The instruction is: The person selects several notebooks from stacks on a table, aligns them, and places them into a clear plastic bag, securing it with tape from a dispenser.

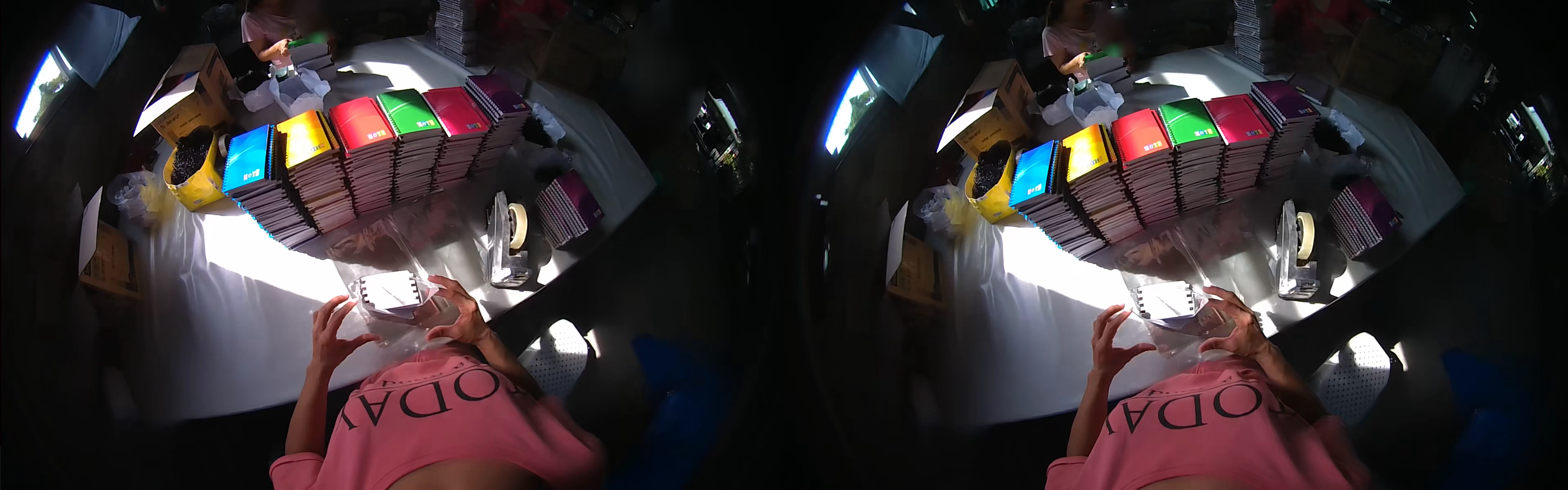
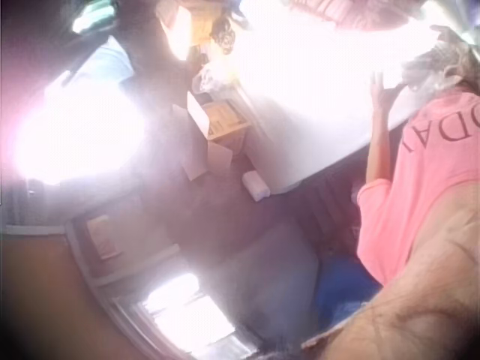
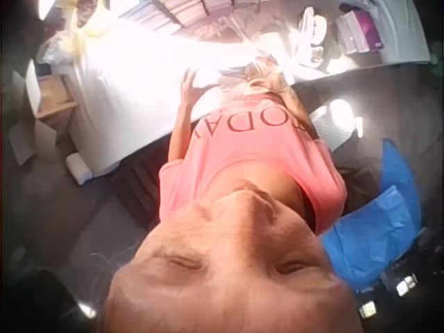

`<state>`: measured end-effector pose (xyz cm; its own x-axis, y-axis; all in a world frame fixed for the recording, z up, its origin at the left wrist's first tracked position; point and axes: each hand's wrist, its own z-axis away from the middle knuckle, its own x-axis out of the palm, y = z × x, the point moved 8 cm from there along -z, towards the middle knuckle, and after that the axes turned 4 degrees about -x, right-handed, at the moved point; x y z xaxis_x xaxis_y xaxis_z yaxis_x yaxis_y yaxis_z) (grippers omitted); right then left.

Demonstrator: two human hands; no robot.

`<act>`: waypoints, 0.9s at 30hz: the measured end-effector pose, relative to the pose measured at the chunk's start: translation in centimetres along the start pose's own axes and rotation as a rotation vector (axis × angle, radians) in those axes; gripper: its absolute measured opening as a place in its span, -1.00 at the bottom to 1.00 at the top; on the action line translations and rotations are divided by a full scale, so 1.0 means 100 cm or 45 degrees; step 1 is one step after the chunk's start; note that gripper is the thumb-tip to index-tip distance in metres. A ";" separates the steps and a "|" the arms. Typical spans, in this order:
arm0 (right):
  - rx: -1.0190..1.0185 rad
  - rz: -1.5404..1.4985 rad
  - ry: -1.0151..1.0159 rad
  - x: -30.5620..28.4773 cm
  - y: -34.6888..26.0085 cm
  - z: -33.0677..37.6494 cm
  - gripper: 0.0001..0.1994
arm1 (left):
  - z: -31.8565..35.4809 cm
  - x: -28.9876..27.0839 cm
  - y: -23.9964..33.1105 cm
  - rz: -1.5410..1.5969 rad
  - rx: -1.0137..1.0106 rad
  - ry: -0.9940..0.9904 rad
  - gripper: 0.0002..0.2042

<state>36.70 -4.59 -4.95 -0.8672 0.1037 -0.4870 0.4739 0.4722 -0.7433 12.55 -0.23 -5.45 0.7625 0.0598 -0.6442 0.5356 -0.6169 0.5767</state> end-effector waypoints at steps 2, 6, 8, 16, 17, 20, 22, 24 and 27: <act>-0.022 0.047 -0.075 0.029 0.003 0.013 -0.18 | 0.003 0.020 0.002 0.128 0.001 -0.155 -0.18; 0.035 0.139 -0.020 0.022 0.003 0.007 -0.26 | 0.005 0.019 -0.005 0.248 0.012 -0.186 -0.13; -0.009 0.250 -0.146 0.030 0.001 -0.001 -0.32 | 0.003 0.021 -0.008 0.293 0.046 -0.272 -0.13; -0.176 0.341 -0.644 0.049 -0.017 -0.045 -0.32 | -0.037 0.025 0.003 0.294 0.341 -0.707 -0.18; -0.194 0.347 -0.674 0.050 -0.019 -0.047 -0.31 | -0.042 0.031 0.004 0.201 0.346 -0.764 -0.19; -0.132 0.210 -0.745 0.055 -0.019 -0.043 -0.43 | -0.054 0.042 0.010 0.006 0.385 -0.846 -0.22; -0.121 0.052 -0.747 0.050 -0.020 -0.044 -0.57 | -0.059 0.035 0.016 -0.194 0.466 -0.830 -0.21; 0.122 -0.486 -0.380 0.012 0.002 -0.053 -0.69 | -0.061 0.028 0.020 -0.290 0.490 -0.806 -0.22; 0.481 -0.425 -0.089 0.003 0.034 -0.072 -0.59 | -0.062 0.030 0.021 -0.311 0.521 -0.778 -0.25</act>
<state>36.96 3.33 -4.26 -0.9746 -0.0636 -0.2145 0.2061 0.1187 -0.9713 18.17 3.47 -3.05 0.2411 -0.1390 -0.9605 0.3955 -0.8897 0.2280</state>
